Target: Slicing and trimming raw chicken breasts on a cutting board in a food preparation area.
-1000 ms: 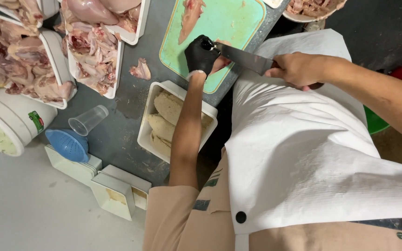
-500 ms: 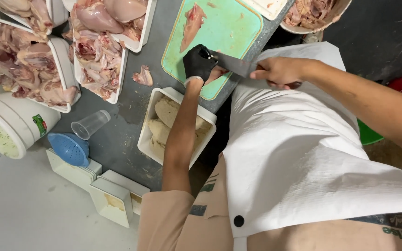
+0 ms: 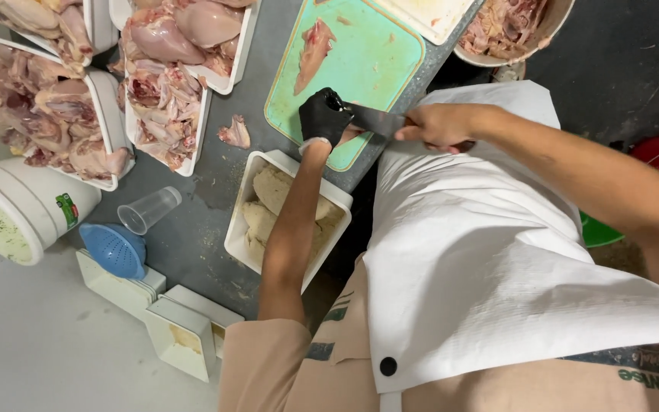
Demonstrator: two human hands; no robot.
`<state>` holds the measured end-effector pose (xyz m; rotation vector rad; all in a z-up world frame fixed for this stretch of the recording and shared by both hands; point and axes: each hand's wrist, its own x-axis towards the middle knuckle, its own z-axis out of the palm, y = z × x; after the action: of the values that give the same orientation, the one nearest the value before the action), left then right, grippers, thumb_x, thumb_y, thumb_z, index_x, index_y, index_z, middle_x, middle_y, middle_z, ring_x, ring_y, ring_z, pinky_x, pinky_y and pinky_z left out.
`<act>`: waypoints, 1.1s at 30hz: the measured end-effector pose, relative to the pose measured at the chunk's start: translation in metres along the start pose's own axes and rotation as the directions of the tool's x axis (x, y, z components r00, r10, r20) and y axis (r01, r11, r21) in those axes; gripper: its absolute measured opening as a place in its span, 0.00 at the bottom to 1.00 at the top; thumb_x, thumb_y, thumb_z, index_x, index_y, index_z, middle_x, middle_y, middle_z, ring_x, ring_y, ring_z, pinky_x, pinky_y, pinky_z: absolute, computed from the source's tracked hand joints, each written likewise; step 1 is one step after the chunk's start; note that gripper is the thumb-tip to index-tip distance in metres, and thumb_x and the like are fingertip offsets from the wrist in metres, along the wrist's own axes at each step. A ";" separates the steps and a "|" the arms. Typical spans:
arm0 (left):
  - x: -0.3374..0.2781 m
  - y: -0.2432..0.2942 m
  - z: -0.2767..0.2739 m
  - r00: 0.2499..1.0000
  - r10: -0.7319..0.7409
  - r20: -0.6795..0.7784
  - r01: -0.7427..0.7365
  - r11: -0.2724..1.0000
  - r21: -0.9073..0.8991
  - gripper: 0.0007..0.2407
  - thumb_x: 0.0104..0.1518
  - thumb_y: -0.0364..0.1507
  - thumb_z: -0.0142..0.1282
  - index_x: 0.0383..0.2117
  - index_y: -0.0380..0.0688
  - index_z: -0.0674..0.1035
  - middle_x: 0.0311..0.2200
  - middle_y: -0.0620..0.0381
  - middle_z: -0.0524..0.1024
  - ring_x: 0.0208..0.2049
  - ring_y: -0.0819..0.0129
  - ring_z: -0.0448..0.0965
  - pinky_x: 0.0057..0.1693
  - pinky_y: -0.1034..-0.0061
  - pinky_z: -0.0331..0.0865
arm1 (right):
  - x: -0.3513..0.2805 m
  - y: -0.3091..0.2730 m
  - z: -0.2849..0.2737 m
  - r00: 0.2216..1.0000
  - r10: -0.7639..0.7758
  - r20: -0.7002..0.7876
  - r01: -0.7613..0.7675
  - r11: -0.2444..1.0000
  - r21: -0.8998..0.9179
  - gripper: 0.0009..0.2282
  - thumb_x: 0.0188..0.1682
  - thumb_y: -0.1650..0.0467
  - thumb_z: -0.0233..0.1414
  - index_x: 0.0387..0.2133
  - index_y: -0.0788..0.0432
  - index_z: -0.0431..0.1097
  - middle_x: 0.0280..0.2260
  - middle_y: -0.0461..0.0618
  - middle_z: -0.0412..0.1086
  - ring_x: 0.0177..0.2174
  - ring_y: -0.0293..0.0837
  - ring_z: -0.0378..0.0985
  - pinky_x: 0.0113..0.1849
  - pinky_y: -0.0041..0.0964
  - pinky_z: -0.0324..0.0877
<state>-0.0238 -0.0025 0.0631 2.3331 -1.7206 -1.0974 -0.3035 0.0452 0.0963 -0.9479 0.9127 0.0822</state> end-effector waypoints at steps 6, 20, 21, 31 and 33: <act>0.000 -0.050 0.032 0.999 -0.041 0.028 0.045 0.986 -0.158 0.09 0.51 0.31 0.60 0.38 0.59 0.79 0.38 0.55 0.82 0.44 0.59 0.84 0.48 0.64 0.80 | -0.106 0.023 -0.046 0.984 0.162 -0.068 -0.164 0.986 -0.016 0.13 0.56 0.67 0.50 0.30 0.69 0.69 0.12 0.59 0.61 0.05 0.51 0.63 0.04 0.39 0.55; 0.071 -0.030 0.083 0.998 -0.020 0.057 -0.006 0.908 0.419 0.11 0.59 0.37 0.56 0.39 0.47 0.84 0.36 0.48 0.84 0.44 0.50 0.86 0.48 0.55 0.81 | -0.096 0.016 -0.001 0.936 0.021 -0.351 -0.003 0.999 0.051 0.16 0.60 0.64 0.50 0.25 0.62 0.64 0.12 0.58 0.66 0.07 0.50 0.69 0.12 0.38 0.64; 0.062 -0.006 0.068 0.999 -0.011 0.051 -0.011 0.912 0.411 0.11 0.59 0.37 0.56 0.39 0.47 0.84 0.36 0.48 0.84 0.44 0.50 0.86 0.48 0.55 0.81 | -0.095 0.018 -0.004 0.933 0.017 -0.360 -0.002 0.999 0.040 0.16 0.60 0.64 0.50 0.25 0.62 0.64 0.12 0.58 0.66 0.07 0.50 0.69 0.12 0.38 0.64; 0.046 0.046 0.042 0.971 -0.171 0.166 0.077 0.884 0.461 0.08 0.54 0.29 0.59 0.35 0.42 0.87 0.36 0.46 0.86 0.45 0.50 0.86 0.50 0.59 0.81 | -0.082 0.059 -0.023 0.888 -0.013 -0.459 -0.076 0.981 -0.177 0.18 0.58 0.58 0.49 0.29 0.62 0.67 0.20 0.61 0.73 0.21 0.57 0.78 0.34 0.49 0.73; 0.013 0.074 0.013 0.965 -0.187 0.185 0.085 0.888 0.452 0.08 0.54 0.28 0.59 0.36 0.40 0.86 0.37 0.45 0.86 0.46 0.48 0.86 0.50 0.59 0.81 | -0.083 0.059 -0.021 0.889 0.015 -0.458 -0.096 0.983 -0.154 0.17 0.58 0.57 0.48 0.28 0.58 0.67 0.16 0.53 0.72 0.15 0.49 0.78 0.29 0.41 0.76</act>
<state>-0.0904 -0.0373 0.0781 2.7216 -2.1060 -1.1260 -0.3956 0.0918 0.1100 -1.1262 1.3866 -0.0153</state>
